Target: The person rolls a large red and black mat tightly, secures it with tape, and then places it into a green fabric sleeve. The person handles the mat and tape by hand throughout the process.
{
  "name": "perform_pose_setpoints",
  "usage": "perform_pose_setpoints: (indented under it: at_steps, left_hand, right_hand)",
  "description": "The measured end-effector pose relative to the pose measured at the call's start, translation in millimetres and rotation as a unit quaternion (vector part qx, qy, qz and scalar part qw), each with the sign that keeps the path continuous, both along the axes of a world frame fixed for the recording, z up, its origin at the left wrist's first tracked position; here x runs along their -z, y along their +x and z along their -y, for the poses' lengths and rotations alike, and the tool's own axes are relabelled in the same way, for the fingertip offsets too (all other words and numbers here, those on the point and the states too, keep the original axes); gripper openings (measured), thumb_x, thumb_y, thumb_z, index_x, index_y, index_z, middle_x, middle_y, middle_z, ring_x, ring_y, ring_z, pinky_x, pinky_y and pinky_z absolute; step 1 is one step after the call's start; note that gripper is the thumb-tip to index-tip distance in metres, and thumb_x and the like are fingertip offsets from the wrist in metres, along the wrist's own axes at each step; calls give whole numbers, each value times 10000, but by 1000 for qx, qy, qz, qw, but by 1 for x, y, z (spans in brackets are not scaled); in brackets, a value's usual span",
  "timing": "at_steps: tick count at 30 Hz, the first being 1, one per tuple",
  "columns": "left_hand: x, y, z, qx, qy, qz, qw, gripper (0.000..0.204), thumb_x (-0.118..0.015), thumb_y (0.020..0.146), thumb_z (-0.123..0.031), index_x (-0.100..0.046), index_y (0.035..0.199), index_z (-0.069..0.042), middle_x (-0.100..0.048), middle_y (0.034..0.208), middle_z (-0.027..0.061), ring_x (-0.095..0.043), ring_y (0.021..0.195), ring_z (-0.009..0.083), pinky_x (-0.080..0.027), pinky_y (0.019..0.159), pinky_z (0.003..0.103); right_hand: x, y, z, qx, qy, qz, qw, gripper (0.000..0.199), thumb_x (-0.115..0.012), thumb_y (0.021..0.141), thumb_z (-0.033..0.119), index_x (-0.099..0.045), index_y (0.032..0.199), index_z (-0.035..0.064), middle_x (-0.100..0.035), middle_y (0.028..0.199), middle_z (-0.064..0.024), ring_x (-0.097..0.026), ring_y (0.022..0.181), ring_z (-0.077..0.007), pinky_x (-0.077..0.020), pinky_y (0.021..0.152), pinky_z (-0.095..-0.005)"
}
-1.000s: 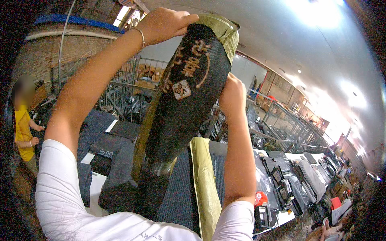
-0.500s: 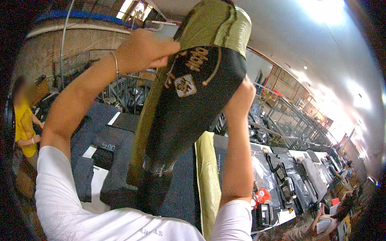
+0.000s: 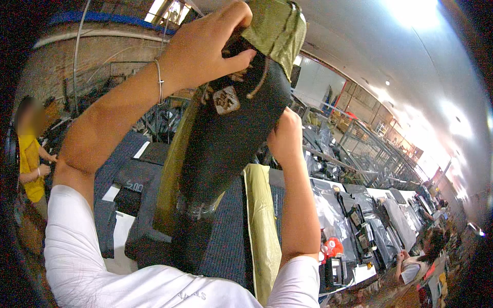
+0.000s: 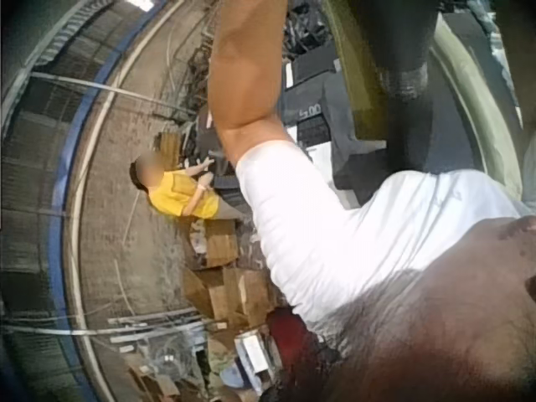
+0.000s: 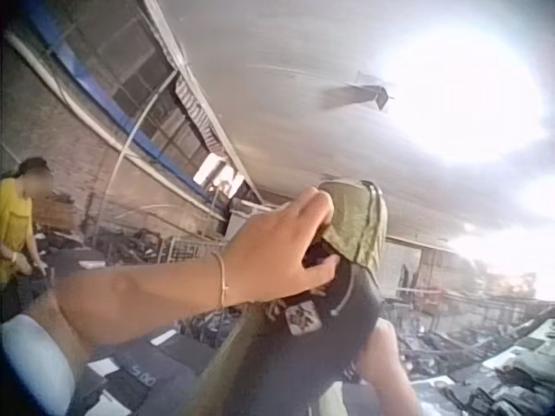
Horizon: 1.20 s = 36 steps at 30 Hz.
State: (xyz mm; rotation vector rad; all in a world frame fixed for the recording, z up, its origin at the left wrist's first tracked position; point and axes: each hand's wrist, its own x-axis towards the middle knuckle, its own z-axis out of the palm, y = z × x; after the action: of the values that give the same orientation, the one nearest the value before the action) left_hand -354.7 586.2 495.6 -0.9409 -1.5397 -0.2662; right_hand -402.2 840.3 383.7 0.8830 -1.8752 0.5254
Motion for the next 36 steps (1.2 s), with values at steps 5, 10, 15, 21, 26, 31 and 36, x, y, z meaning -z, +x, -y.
perform_pose_setpoints:
  at_steps: [5,10,15,21,26,31,36]
  left_hand:
    - [-5,-36,-3,-120,-13,-128,984,239,-654,905,-207,-521,1069,-95,-636,987,107,-685,952,339,-561,736,458]
    - [-1,-49,18,-202,-104,-202,953,159,-599,907,-201,-576,1036,-111,-663,955,71,-712,924,278,-596,689,403]
    - [28,-37,37,-177,-132,-163,962,180,-682,831,-162,-592,971,-93,-659,956,69,-695,875,283,-583,697,416]
    - [76,-47,82,-154,-131,-137,970,228,-712,803,-146,-612,980,-45,-666,1038,166,-683,895,358,-574,725,447]
    - [133,-45,125,-166,-155,47,973,251,-720,772,-136,-583,955,-35,-658,1047,199,-665,842,414,-560,698,491]
    - [192,-51,138,-166,-139,33,976,298,-736,731,-144,-587,970,-46,-656,1055,220,-666,877,431,-556,723,521]
    - [259,-64,154,-195,-144,82,967,327,-751,746,-162,-611,1021,-54,-668,1076,206,-668,941,415,-560,782,543]
  right_hand:
    - [1,-21,17,-58,-61,58,995,229,-661,801,30,-713,1016,-34,-727,1005,-244,-689,932,-451,-534,811,-413]
    - [6,-14,35,97,4,-52,994,203,-661,772,3,-713,968,3,-711,981,-199,-675,928,-434,-535,796,-469]
    - [-1,-21,16,163,25,-105,981,236,-653,831,70,-647,1067,74,-704,1015,-163,-680,932,-416,-546,777,-493]
    - [-27,-9,21,169,20,-77,982,87,-630,887,88,-590,964,77,-688,904,-168,-680,848,-409,-526,708,-501]
    - [45,5,53,169,2,-132,977,175,-648,797,49,-545,936,73,-582,860,-112,-646,817,-339,-512,661,-445]
    - [100,24,57,146,16,-81,986,209,-667,760,16,-527,905,71,-530,838,-105,-615,782,-315,-502,664,-413]
    - [153,28,61,172,71,-31,982,161,-628,794,54,-525,912,90,-537,845,-81,-607,799,-279,-499,704,-386]
